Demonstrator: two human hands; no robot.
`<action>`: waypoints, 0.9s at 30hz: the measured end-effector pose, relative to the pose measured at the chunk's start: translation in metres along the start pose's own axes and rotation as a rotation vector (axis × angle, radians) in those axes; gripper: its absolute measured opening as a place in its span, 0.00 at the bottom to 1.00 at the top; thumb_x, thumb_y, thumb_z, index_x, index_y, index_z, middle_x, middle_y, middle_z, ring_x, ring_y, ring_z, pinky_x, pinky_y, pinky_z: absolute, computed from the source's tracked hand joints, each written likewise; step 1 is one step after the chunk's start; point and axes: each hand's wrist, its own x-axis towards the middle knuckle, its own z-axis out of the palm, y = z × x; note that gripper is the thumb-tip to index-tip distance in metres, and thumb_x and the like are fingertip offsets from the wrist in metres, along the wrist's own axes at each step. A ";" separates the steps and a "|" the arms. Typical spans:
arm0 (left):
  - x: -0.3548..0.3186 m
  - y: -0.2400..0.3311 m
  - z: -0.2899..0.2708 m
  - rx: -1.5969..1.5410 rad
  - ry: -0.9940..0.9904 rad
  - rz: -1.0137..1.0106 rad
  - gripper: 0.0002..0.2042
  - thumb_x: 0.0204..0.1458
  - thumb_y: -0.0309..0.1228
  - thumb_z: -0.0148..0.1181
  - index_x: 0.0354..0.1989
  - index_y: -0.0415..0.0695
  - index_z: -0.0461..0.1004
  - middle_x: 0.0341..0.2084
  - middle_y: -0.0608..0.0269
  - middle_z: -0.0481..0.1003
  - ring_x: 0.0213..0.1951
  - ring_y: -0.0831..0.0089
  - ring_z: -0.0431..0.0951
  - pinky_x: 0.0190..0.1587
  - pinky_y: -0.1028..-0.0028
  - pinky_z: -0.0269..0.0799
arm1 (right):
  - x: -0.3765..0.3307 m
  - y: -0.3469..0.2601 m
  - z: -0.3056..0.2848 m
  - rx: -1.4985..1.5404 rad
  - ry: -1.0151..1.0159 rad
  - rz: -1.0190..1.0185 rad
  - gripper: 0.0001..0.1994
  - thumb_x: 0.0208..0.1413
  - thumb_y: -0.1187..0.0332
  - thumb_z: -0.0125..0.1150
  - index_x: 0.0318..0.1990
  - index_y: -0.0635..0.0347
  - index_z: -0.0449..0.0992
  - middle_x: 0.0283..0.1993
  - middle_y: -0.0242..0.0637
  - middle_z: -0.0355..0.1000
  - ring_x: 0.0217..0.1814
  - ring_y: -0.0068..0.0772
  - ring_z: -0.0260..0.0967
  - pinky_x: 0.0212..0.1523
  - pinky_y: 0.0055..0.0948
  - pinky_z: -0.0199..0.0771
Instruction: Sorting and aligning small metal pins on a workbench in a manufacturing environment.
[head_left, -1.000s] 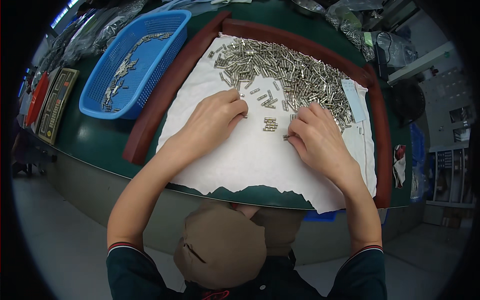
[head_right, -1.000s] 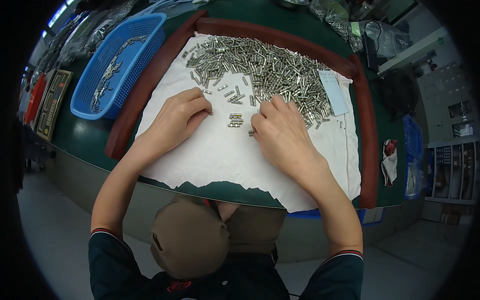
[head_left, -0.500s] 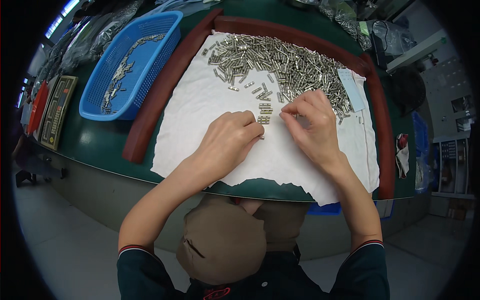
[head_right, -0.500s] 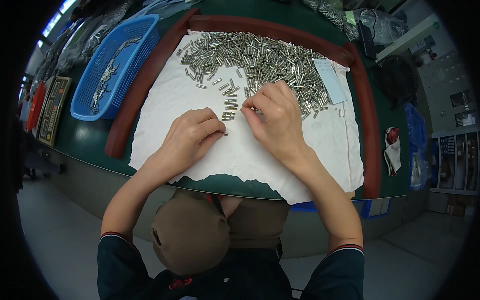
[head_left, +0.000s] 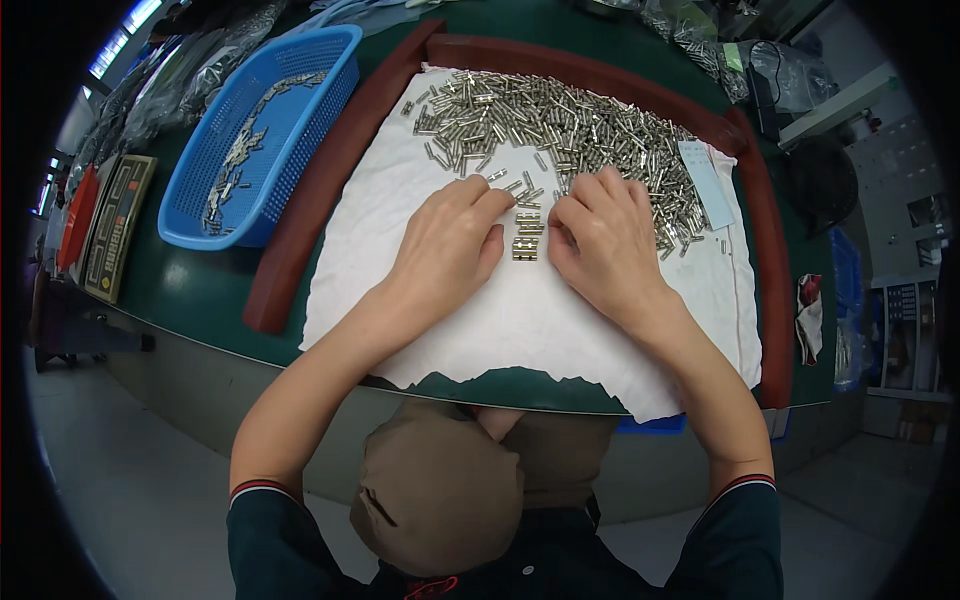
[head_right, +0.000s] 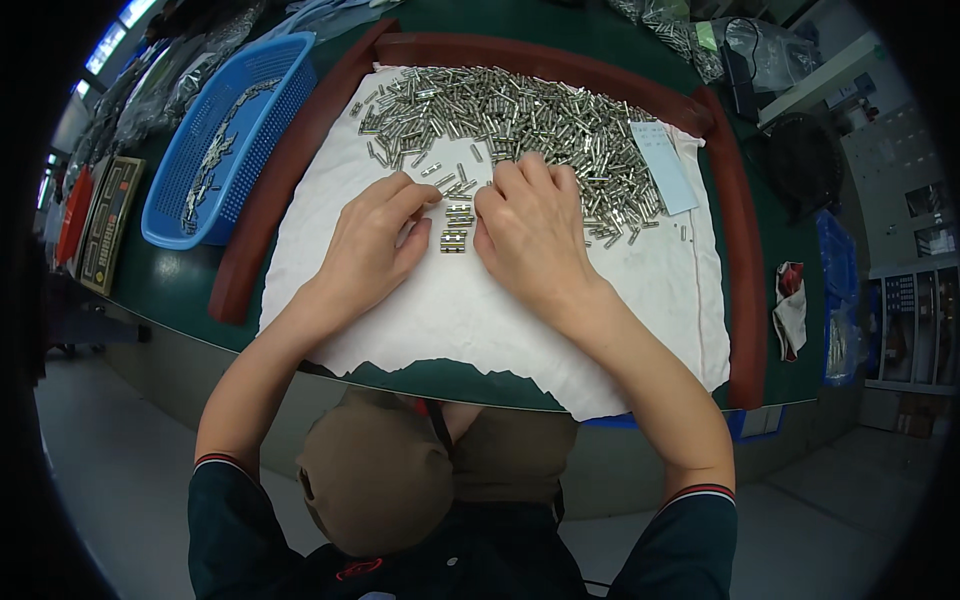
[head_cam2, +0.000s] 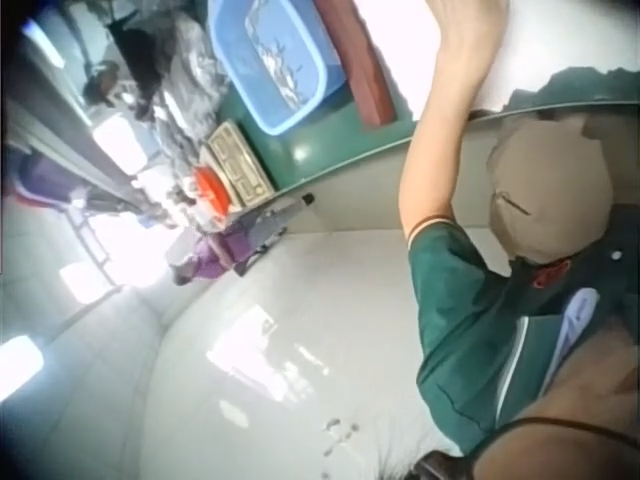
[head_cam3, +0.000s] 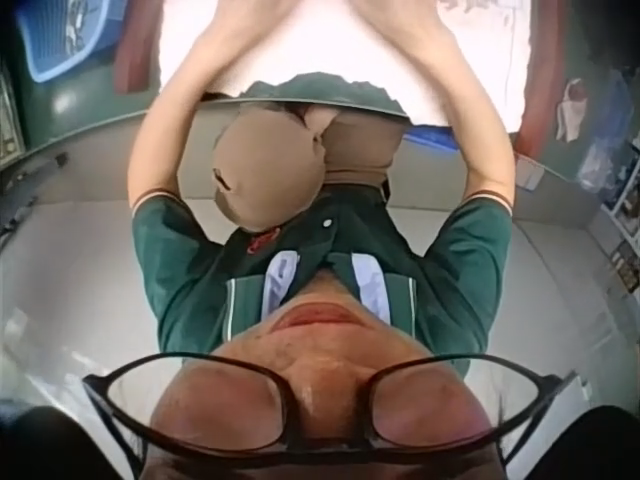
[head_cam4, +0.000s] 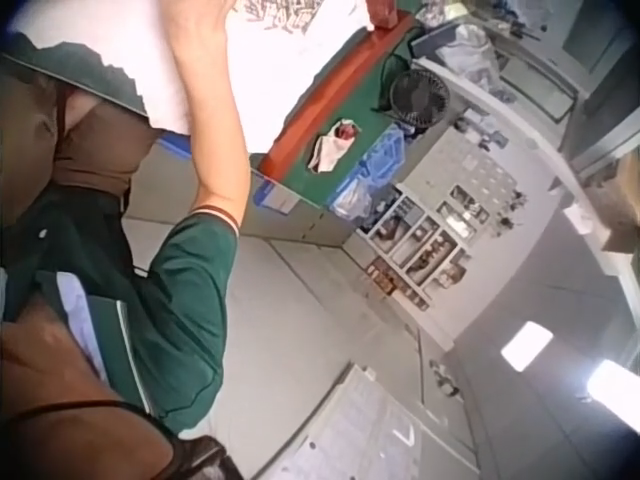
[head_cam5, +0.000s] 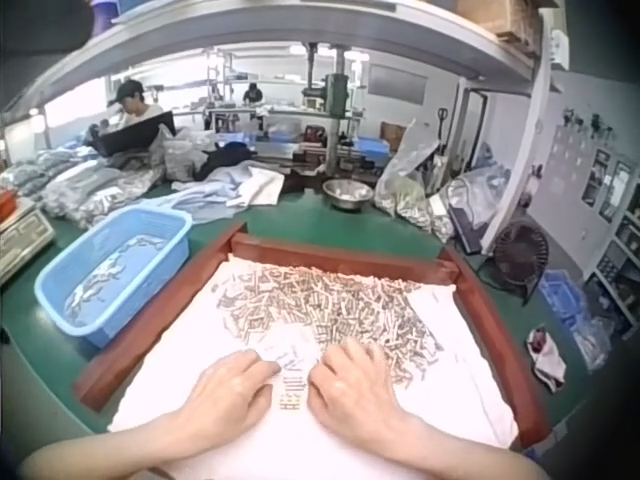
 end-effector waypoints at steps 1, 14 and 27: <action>0.001 -0.002 0.004 0.024 -0.008 0.042 0.10 0.45 0.16 0.58 0.38 0.37 0.75 0.29 0.54 0.72 0.33 0.58 0.75 0.36 0.64 0.71 | 0.000 0.000 0.002 0.002 0.000 0.000 0.05 0.41 0.76 0.64 0.26 0.58 0.74 0.30 0.33 0.65 0.40 0.37 0.64 0.42 0.36 0.60; 0.003 -0.006 0.014 -0.036 -0.005 0.078 0.11 0.42 0.17 0.59 0.37 0.38 0.75 0.32 0.56 0.70 0.36 0.56 0.73 0.39 0.62 0.69 | -0.003 0.000 0.008 0.082 0.063 0.002 0.09 0.41 0.78 0.64 0.33 0.58 0.78 0.31 0.32 0.67 0.38 0.36 0.64 0.40 0.35 0.59; -0.001 -0.008 0.007 -0.149 -0.074 0.085 0.12 0.43 0.14 0.54 0.37 0.37 0.74 0.33 0.56 0.71 0.36 0.58 0.73 0.39 0.65 0.69 | -0.008 -0.006 0.005 0.146 0.041 0.001 0.09 0.38 0.79 0.64 0.30 0.57 0.76 0.31 0.32 0.67 0.38 0.36 0.64 0.40 0.36 0.59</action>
